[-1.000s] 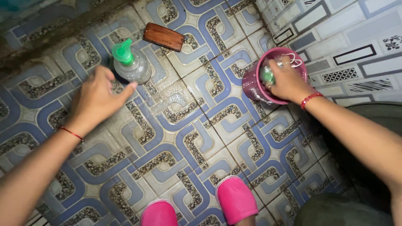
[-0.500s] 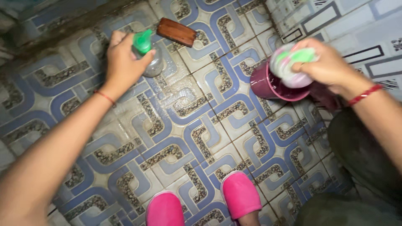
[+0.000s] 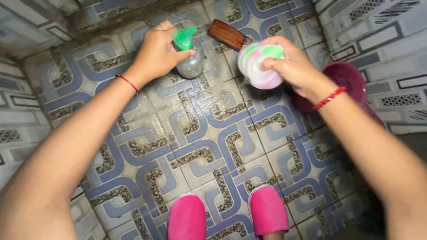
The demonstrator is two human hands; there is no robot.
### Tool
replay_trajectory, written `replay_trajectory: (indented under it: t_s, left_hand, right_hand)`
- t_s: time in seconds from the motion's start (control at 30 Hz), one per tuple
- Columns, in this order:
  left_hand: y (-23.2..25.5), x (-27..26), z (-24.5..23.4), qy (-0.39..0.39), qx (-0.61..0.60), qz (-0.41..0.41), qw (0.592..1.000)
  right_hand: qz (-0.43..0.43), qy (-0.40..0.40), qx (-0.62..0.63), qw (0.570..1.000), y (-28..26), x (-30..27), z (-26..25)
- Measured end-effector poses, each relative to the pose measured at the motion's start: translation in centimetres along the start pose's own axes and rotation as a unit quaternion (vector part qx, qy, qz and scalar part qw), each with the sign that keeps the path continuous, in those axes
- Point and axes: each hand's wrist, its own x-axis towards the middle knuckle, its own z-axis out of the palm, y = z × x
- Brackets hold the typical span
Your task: The person scrubs the floor using a scouring pad and a brush after applying liquid from a bottle, then rinses the area using water from a bucket with a pink scoop.
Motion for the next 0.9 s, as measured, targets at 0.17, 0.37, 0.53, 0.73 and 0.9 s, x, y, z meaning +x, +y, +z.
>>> replay_trajectory:
  t_s: [0.17, 0.37, 0.53, 0.73, 0.9]
  left_hand:
    - [-0.1, -2.3, -1.9, -0.055, 0.015, -0.039, 0.998]
    - [-0.8, -4.5, -3.0, -0.055, 0.016, -0.046, 0.997]
    - [-1.1, -4.9, -3.7, -0.058, -0.08, -0.12, 0.988]
    - [-0.6, -0.2, -0.3, -0.001, -0.034, -0.46, 0.887]
    - [1.3, 0.0, 0.5, 0.066, 0.055, -0.429, 0.899]
  right_hand:
    - [0.076, -0.002, 0.206, 0.976, -0.1, 2.5, 5.7]
    - [0.148, -0.048, 0.362, 0.919, 2.3, 5.4, 10.7]
    - [0.133, -0.109, 0.463, 0.869, 4.1, 7.2, 13.6]
    - [0.15, -0.088, 0.448, 0.877, 2.9, 7.7, 15.2]
    - [0.143, -0.07, 0.376, 0.913, 2.5, 8.6, 16.5]
